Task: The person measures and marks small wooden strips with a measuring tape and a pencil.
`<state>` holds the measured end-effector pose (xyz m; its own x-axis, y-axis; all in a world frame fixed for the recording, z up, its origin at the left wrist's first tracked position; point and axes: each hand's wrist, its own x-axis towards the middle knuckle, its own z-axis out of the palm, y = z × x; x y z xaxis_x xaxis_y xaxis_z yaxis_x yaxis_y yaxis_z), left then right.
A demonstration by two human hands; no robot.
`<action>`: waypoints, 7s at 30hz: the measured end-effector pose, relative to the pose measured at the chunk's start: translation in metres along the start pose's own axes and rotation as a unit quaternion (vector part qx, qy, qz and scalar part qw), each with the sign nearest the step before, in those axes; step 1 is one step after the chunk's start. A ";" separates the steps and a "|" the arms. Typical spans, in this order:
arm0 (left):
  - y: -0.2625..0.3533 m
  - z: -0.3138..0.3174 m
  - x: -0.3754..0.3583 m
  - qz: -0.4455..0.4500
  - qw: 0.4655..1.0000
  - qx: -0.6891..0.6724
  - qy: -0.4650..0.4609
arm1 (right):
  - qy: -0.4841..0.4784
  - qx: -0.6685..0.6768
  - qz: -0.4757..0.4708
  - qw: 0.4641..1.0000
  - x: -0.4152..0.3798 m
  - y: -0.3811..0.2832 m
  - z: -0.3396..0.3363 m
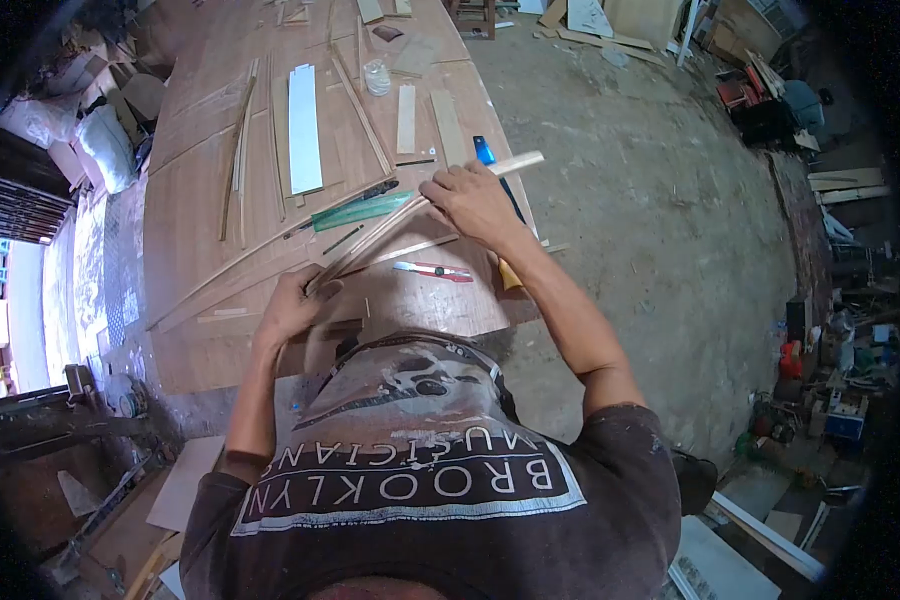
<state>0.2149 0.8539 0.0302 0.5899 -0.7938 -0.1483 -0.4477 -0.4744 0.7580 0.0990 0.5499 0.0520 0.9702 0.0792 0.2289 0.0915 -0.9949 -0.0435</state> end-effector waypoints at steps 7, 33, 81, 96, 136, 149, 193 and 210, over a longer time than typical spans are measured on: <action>0.004 -0.001 0.000 0.100 0.942 0.271 0.173 | 0.015 0.131 0.099 0.986 -0.028 -0.024 0.006; -0.031 0.002 0.011 0.013 0.974 0.155 -0.165 | -0.177 0.301 0.092 0.932 -0.078 -0.050 0.037; -0.060 0.047 -0.036 0.010 0.955 0.266 -0.133 | -0.344 0.223 0.151 0.900 -0.092 -0.084 0.032; -0.006 0.093 0.007 -0.128 0.982 0.131 0.036 | -0.004 0.267 0.419 0.868 -0.031 -0.100 0.060; 0.093 -0.002 0.081 0.180 0.921 -0.311 0.148 | 0.173 0.482 0.099 0.853 0.039 -0.047 -0.029; 0.057 0.014 0.048 0.181 0.950 -0.251 0.033 | 0.072 0.501 0.088 0.858 -0.002 -0.080 -0.020; -0.201 0.076 -0.008 -0.190 0.943 0.156 0.226 | 0.326 0.654 0.566 0.381 -0.072 0.024 0.154; -0.238 0.056 0.016 -0.026 0.970 0.235 0.060 | 0.181 0.695 0.616 0.324 -0.024 0.045 0.238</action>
<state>0.2934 0.9323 -0.1882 0.6810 -0.7277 -0.0815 -0.6559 -0.6557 0.3739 0.1332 0.5184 -0.1868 0.3952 -0.5872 -0.7064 -0.0588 0.7512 -0.6574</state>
